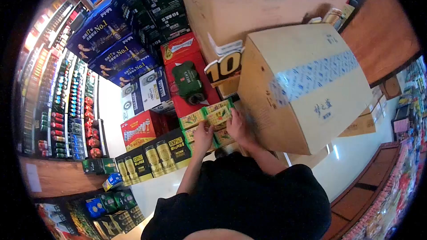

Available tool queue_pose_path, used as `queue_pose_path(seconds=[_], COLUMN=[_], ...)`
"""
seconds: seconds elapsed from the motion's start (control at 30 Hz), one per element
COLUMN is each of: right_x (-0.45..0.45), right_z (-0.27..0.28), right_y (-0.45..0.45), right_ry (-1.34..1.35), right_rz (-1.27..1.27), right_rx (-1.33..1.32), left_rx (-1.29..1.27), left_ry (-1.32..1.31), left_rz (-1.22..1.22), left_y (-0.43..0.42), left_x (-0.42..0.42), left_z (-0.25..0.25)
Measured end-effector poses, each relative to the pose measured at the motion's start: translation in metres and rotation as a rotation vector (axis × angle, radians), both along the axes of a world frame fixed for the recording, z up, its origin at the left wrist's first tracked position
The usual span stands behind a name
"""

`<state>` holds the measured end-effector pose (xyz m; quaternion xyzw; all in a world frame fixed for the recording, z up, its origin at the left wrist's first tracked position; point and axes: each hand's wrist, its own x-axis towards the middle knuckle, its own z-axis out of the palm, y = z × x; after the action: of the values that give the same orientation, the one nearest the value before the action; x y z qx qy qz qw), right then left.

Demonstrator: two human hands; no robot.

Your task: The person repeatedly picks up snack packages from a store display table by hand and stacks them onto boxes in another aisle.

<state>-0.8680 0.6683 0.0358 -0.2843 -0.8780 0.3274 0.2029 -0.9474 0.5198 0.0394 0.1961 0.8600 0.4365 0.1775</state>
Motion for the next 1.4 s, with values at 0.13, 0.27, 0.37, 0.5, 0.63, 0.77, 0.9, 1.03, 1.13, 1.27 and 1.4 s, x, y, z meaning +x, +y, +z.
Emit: queue_pose_path(seconds=[0.13, 0.27, 0.37, 0.5, 0.63, 0.77, 0.9, 1.03, 1.13, 1.27, 1.4], right_x=[-0.024, -0.031, -0.028, -0.025, -0.023, -0.012, 0.011, 0.052, 0.096, 0.159, 0.206], right_z=[-0.003, -0.012, -0.01, 0.004, -0.001, -0.016, 0.003, 0.027, 0.001, -0.024, -0.026], right_y=[0.014, 0.023, 0.023, 0.019, 0.019, 0.016, -0.009, -0.035, -0.046, -0.065, -0.103], right_ry=[-0.029, -0.134, -0.136, -0.188, -0.155, -0.081, -0.045, -0.129, -0.164, -0.792, -1.127], right_rz=[0.015, -0.011, -0.007, -0.057, -0.038, 0.016, 0.1, 0.235, 0.57, 1.272, 1.74], right_rx=[0.076, 0.064, 0.052, -0.095, -0.048, -0.048, -0.094, -0.289, -0.27, -0.439, -0.291], left_rx=[-0.037, 0.046, 0.125, 0.157, 0.168, 0.098, 0.165, 0.066, -0.076, -0.393, -0.268], left_ry=[0.095, -0.012, 0.01, 0.077, -0.043, -0.014, 0.031, -0.051, -0.124, -0.39, -0.647], left_rz=[-0.079, -0.126, -0.128, -0.177, -0.188, -0.21, -0.165, -0.074, 0.021, -0.095, -0.042], left_y=[0.012, 0.015, 0.017, 0.016, 0.009, -0.014, -0.049, -0.104, -0.165, -0.244, -0.278], left_x=[-0.025, -0.038, -0.042, -0.038, -0.035, -0.016, 0.026, 0.09, 0.156, 0.268, 0.379], left_z=[0.003, 0.004, -0.007, -0.009, 0.004, 0.009, 0.001, -0.009, -0.023, -0.007, 0.017])
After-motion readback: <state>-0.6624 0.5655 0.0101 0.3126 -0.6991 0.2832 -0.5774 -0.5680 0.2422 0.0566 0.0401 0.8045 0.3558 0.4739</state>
